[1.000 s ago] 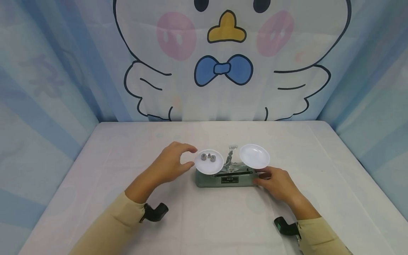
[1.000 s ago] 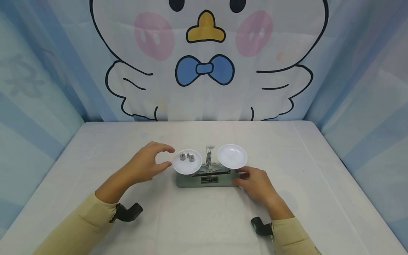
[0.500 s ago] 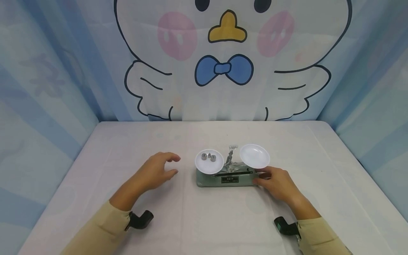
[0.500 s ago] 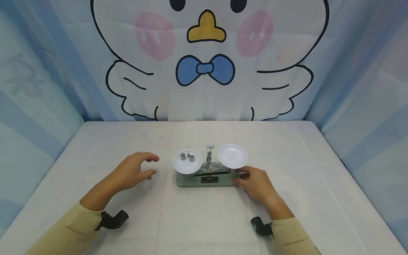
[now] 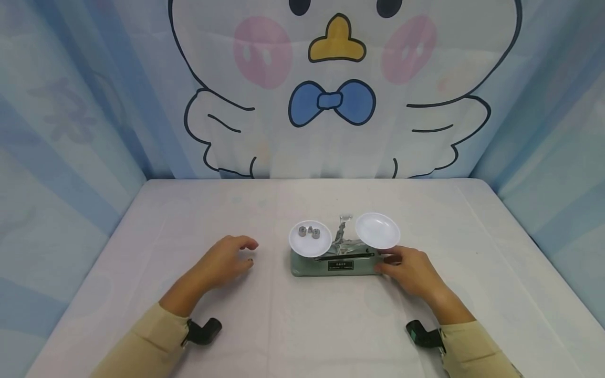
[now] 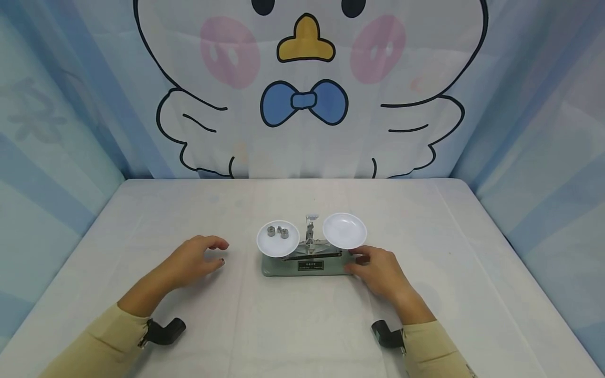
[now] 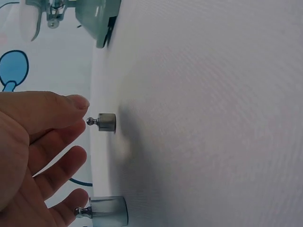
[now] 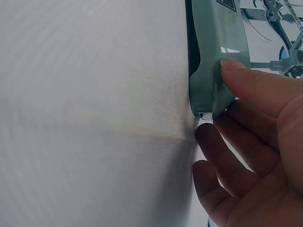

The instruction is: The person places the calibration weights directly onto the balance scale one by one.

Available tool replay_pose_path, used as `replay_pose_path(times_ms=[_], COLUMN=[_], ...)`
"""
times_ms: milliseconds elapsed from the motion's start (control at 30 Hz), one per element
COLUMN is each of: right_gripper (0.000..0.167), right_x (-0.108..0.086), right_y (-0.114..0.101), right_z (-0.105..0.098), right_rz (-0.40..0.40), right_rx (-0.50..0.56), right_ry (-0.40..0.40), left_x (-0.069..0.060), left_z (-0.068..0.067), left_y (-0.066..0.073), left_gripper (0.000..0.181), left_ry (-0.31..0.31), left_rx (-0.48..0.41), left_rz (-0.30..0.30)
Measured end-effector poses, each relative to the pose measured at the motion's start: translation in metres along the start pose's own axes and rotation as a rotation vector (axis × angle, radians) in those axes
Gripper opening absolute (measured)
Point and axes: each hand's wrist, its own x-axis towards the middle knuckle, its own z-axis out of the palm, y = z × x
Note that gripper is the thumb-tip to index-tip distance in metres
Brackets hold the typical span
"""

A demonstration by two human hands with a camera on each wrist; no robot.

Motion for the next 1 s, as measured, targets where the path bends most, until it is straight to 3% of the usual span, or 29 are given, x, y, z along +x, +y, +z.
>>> replay_pose_path(times_ms=[400, 633, 1000], right_gripper=[0.044, 0.044, 0.043], right_x=[0.0002, 0.0002, 0.0005], right_y=[0.0004, -0.0001, 0.0019], right_z=[-0.0004, -0.0006, 0.0000], right_rz=[0.007, 0.008, -0.004], right_rx=[0.002, 0.004, 0.001], right_ry=[0.000, 0.001, 0.007], left_x=[0.0014, 0.0017, 0.0000], left_z=[0.0059, 0.0090, 0.0105], left_y=[-0.0011, -0.0030, -0.0016], left_gripper=[0.027, 0.020, 0.018], left_ry=[-0.003, 0.027, 0.018], left_rx=[0.035, 0.085, 0.064], left_rz=[-0.031, -0.001, -0.021])
